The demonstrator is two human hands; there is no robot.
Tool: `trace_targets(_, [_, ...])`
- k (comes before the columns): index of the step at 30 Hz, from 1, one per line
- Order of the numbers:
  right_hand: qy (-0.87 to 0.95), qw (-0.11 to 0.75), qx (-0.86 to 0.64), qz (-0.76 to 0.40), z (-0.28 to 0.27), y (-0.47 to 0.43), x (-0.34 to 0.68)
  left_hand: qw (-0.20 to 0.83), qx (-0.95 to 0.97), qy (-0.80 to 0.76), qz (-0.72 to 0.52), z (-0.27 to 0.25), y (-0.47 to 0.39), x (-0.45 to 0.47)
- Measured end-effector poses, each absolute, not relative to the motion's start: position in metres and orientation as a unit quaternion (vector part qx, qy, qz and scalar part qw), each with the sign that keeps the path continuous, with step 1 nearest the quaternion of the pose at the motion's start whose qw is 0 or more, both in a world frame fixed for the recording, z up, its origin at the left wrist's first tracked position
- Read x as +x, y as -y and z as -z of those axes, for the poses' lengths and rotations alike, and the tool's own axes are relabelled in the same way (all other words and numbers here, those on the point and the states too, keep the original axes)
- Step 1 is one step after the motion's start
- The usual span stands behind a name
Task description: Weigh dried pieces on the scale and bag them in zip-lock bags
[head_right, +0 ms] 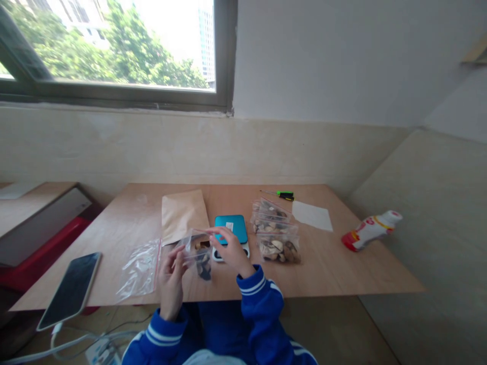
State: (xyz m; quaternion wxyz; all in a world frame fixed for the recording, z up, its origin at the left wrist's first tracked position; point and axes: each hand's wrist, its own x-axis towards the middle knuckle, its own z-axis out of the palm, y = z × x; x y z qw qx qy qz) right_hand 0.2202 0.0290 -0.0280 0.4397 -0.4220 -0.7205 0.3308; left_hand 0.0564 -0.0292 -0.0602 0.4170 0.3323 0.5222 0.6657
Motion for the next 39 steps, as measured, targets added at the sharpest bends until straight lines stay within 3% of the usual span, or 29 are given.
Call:
trace_targets(6, [0.677, 0.406, -0.438, -0.431, 0.052, -0.013, 0.22, 0.45, 0.334, -0.477, -0.677, 0.061, 0.03, 0.062])
trace_targets(11, [0.62, 0.462, -0.419, -0.475, 0.047, -0.01, 0.21, 0.483, 0.365, -0.435, -0.666, 0.058, 0.035, 0.07])
trace_targets(15, [0.578, 0.516, -0.439, -0.455, 0.038, -0.012, 0.216, 0.489, 0.413, -0.444, -0.627, 0.053, 0.035, 0.068])
trace_targets(21, [0.58, 0.517, -0.474, -0.414, 0.037, -0.006, 0.231, 0.34, 0.388, -0.56, -0.648, 0.051, 0.025, 0.058])
trace_targets(26, [0.577, 0.511, -0.478, -0.421, 0.038, 0.001, 0.231, 0.399, 0.395, -0.536, -0.63, 0.047, 0.022, 0.055])
trace_targets(39, [0.479, 0.608, -0.464, -0.432, 0.032, 0.004, 0.229, 0.458, 0.378, -0.495, -0.634, 0.042, 0.024, 0.053])
